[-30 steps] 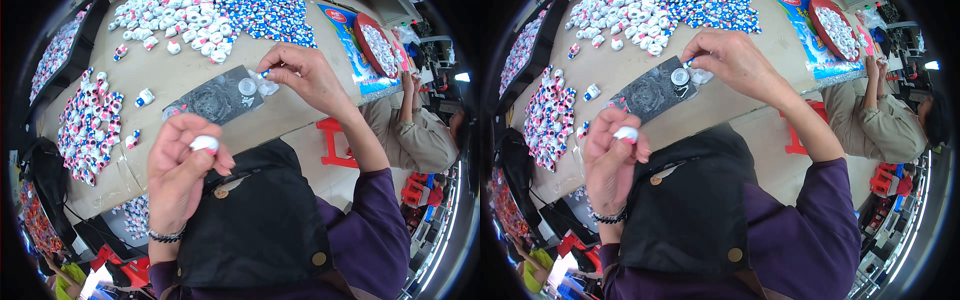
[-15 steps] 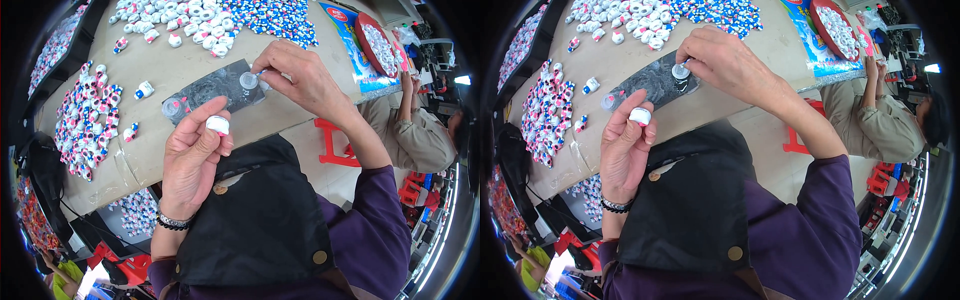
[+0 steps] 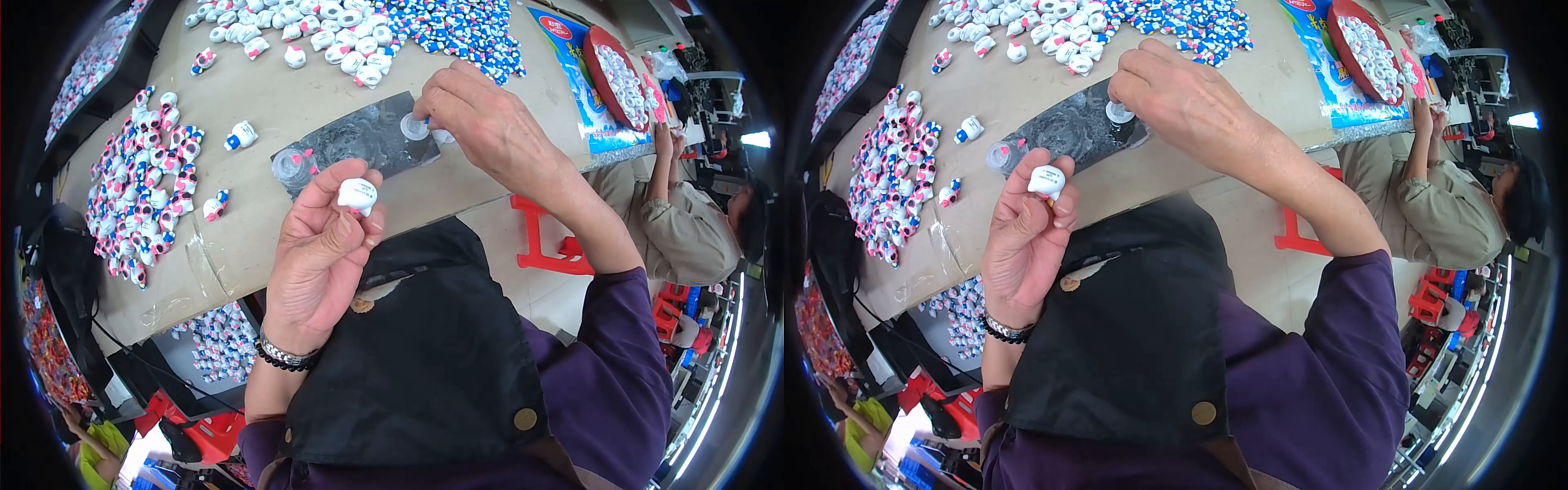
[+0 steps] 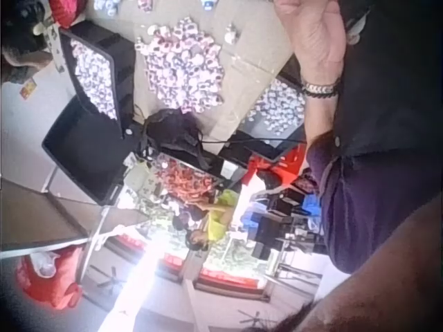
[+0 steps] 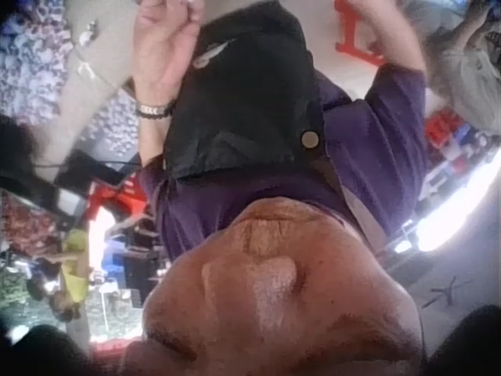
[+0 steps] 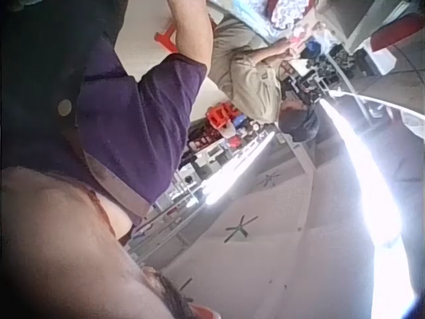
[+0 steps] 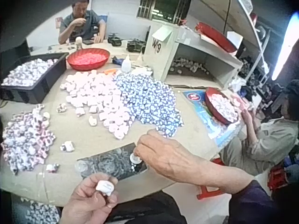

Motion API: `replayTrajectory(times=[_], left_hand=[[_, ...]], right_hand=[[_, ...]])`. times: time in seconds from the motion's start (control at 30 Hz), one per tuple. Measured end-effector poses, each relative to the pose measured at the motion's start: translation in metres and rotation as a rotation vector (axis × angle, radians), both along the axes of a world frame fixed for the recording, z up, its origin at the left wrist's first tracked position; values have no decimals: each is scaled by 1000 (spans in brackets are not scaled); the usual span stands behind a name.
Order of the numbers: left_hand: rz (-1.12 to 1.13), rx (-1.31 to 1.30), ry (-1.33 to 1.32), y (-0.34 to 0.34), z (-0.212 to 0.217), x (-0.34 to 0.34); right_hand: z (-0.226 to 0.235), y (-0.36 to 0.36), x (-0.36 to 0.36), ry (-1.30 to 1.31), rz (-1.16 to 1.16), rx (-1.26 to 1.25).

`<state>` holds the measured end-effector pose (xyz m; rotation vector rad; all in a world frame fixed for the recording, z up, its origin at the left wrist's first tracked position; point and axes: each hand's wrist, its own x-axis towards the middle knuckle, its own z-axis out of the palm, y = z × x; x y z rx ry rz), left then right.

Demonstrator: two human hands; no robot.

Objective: The person assembles toy figures by dipping small components into glue and joining them to toy head pieces by hand. The person then gathers the assembled figures and places them into a black tray.

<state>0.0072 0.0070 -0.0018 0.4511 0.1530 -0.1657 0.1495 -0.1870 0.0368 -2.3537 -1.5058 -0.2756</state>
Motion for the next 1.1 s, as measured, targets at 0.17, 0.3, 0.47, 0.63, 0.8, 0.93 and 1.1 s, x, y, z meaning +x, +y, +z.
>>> replayTrajectory(times=[0.17, 0.3, 0.47, 0.63, 0.8, 0.93, 1.1], left_hand=[[-36, 32, 13, 3, 4, 0], [-70, -19, 7, 4, 3, -2], [2, 2, 26, -2, 4, -6], [-34, -83, 61, 4, 1, -7], [-91, -44, -1, 4, 3, -4], [-45, 0, 8, 2, 0, -5], [-39, -54, -11, -1, 1, 3]], right_hand=[[0, 0, 0, 0, 3, -46], [0, -1, 2, 0, 15, -27], [0, 6, -1, -66, 38, -58], [-3, 5, 2, -86, 52, -65], [-10, 3, -4, -65, 33, -26], [-11, 5, -1, -95, 33, 9], [-15, 1, -7, -52, -13, 33]])
